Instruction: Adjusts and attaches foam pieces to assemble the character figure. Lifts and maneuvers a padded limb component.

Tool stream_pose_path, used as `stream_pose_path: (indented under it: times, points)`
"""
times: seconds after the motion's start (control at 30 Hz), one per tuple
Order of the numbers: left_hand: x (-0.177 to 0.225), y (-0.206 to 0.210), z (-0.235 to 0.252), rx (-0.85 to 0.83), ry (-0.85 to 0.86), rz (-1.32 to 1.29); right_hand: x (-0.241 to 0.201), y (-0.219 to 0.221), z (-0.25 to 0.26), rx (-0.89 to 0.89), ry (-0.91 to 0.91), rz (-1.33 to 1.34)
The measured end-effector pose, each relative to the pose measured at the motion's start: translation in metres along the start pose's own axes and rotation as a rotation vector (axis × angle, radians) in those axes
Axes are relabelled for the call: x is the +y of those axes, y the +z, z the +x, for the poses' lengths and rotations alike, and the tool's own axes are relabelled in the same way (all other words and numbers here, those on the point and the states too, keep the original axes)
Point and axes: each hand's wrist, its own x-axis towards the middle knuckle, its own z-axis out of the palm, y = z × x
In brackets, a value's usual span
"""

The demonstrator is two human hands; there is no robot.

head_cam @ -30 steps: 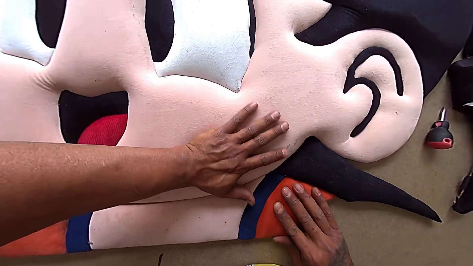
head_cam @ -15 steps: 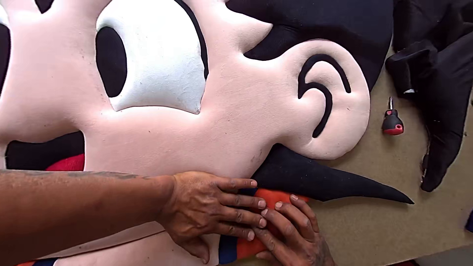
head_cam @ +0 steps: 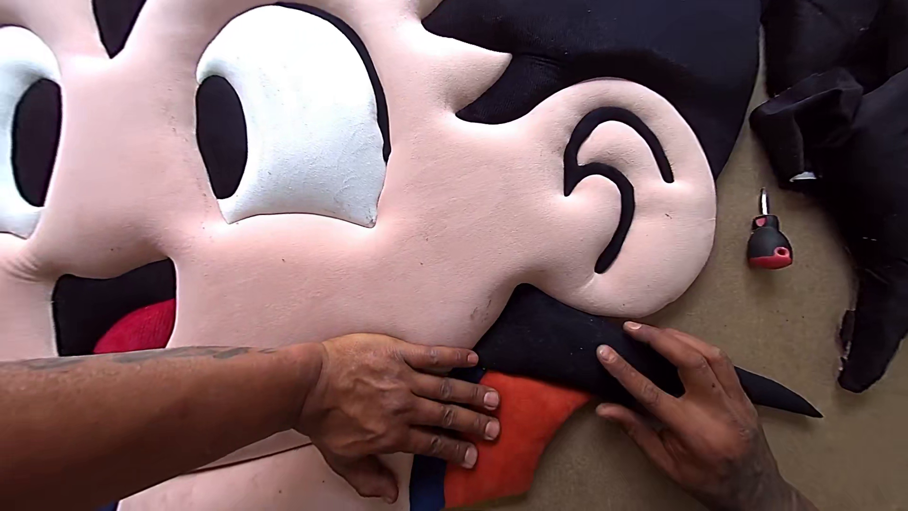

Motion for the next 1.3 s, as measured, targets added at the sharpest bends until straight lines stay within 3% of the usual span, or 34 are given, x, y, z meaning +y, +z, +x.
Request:
stream_pose_path:
  times: [0.67,0.87,1.07,1.3]
  points:
    - [-0.003,-0.001,0.002,0.004,0.009,-0.036,0.005,0.015,0.011,-0.020,-0.019,0.075]
    - [-0.001,-0.005,0.002,-0.025,-0.006,-0.016,0.022,-0.017,-0.005,-0.092,-0.024,0.042]
    - [0.000,0.000,0.002,0.023,-0.017,-0.064,0.042,-0.003,-0.018,-0.032,-0.067,-0.017]
    - [-0.003,0.008,0.001,0.098,-0.015,-0.157,0.038,-0.003,-0.007,-0.111,-0.083,-0.041]
